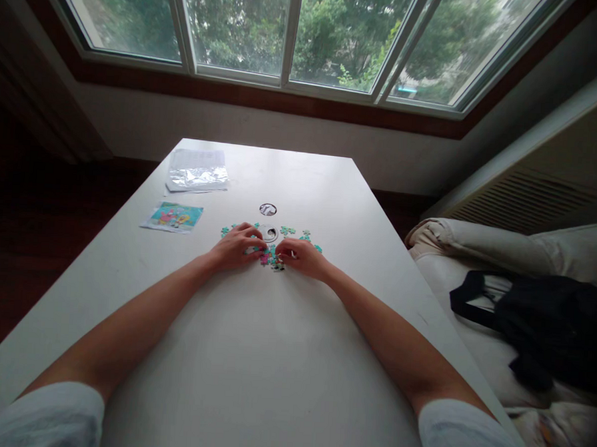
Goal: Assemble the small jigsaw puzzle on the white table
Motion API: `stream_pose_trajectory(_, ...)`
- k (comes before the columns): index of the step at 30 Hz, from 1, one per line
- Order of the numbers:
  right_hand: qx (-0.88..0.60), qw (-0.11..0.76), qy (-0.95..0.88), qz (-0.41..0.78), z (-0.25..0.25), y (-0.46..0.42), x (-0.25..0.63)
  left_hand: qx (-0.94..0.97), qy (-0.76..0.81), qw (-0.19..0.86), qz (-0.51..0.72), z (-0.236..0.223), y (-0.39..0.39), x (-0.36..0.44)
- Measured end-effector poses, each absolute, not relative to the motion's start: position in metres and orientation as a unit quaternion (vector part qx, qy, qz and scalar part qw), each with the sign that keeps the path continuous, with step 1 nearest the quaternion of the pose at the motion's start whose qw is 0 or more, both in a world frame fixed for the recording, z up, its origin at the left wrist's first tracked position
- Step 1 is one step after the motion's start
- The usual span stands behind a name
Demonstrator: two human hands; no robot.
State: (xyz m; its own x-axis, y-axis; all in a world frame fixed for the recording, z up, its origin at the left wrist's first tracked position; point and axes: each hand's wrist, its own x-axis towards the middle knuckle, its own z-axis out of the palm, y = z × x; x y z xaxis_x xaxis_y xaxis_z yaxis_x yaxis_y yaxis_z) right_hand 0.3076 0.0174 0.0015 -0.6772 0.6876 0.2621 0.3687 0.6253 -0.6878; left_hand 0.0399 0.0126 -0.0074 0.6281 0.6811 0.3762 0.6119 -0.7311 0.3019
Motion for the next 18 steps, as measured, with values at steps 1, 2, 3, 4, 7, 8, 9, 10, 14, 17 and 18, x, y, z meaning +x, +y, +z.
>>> stream_pose_trajectory(1,-0.286,0.261,-0.869,0.307,0.002,0.015,0.306,0.899,0.36,0.072,0.238,-0.008,0.012,0.04)
stream_pose_trajectory(2,-0.273,0.263,-0.874,0.304,0.002,0.014,0.304,0.899,0.361,0.072,0.237,-0.008,0.012,0.04)
stream_pose_trajectory(3,-0.266,0.267,-0.877,0.298,0.001,0.013,0.302,0.899,0.361,0.071,0.236,-0.007,0.012,0.04)
stream_pose_trajectory(4,-0.265,0.27,-0.879,0.291,0.001,0.012,0.301,0.9,0.362,0.07,0.234,-0.007,0.012,0.04)
stream_pose_trajectory(7,-0.273,0.272,-0.88,0.279,-0.002,0.011,0.299,0.901,0.362,0.07,0.23,-0.006,0.011,0.04)
stream_pose_trajectory(8,-0.274,0.271,-0.881,0.275,-0.002,0.01,0.299,0.901,0.362,0.071,0.229,-0.006,0.011,0.04)
stream_pose_trajectory(9,-0.274,0.27,-0.882,0.271,-0.003,0.01,0.298,0.901,0.362,0.072,0.228,-0.006,0.011,0.04)
stream_pose_trajectory(10,-0.274,0.269,-0.884,0.266,-0.003,0.009,0.298,0.901,0.363,0.073,0.227,-0.006,0.011,0.04)
stream_pose_trajectory(14,-0.265,0.267,-0.893,0.246,-0.002,0.007,0.296,0.901,0.364,0.073,0.223,-0.005,0.011,0.04)
stream_pose_trajectory(17,-0.25,0.257,-0.9,0.249,0.0,0.005,0.295,0.901,0.365,0.073,0.221,-0.006,0.011,0.04)
stream_pose_trajectory(18,-0.247,0.254,-0.901,0.252,0.001,0.006,0.296,0.901,0.366,0.073,0.221,-0.006,0.011,0.04)
